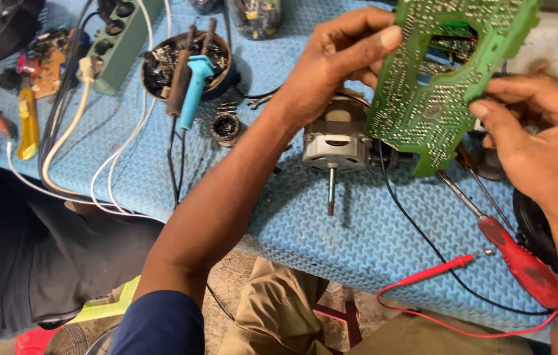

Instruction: The person holds a circuit board and turns it over to show both sides. They point to various components on the board while holding it over a workbench.

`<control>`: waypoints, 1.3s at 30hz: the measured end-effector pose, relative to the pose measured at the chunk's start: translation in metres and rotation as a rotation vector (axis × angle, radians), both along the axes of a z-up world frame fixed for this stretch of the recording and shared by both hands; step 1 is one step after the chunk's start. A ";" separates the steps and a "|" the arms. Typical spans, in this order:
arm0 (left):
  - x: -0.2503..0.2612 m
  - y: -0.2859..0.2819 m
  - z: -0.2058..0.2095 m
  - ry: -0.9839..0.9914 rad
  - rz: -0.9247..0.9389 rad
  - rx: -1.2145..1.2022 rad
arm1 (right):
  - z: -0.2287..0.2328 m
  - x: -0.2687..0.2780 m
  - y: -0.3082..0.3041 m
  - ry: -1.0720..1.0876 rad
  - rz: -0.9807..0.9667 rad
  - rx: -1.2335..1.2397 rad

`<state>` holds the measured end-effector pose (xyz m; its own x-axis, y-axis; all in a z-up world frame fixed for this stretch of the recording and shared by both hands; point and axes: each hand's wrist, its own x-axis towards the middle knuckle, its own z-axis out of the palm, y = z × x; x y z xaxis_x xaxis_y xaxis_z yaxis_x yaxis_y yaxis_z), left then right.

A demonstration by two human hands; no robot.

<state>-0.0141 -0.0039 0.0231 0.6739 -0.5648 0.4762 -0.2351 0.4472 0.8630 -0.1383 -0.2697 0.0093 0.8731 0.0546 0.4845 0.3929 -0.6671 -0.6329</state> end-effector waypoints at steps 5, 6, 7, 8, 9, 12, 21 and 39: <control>0.003 0.002 -0.003 -0.071 0.023 -0.005 | -0.020 0.010 -0.009 0.009 -0.036 0.093; 0.001 0.004 -0.005 -0.125 0.030 0.003 | -0.024 0.010 -0.010 0.044 -0.064 0.121; 0.002 0.006 -0.006 -0.126 0.040 0.000 | -0.028 0.012 -0.013 0.042 -0.054 0.118; 0.003 0.005 -0.008 -0.107 0.031 -0.005 | -0.033 0.014 -0.017 0.050 -0.051 0.131; 0.004 0.005 -0.010 -0.087 0.022 -0.011 | -0.037 0.015 -0.021 0.058 -0.048 0.145; 0.003 0.005 -0.009 -0.048 -0.044 -0.063 | -0.029 0.013 -0.016 0.060 -0.044 0.140; 0.007 0.005 -0.013 -0.062 -0.014 0.022 | -0.008 0.009 0.002 0.007 -0.052 0.180; 0.003 0.003 -0.007 -0.002 -0.068 0.004 | 0.032 0.005 0.025 -0.511 0.055 -0.507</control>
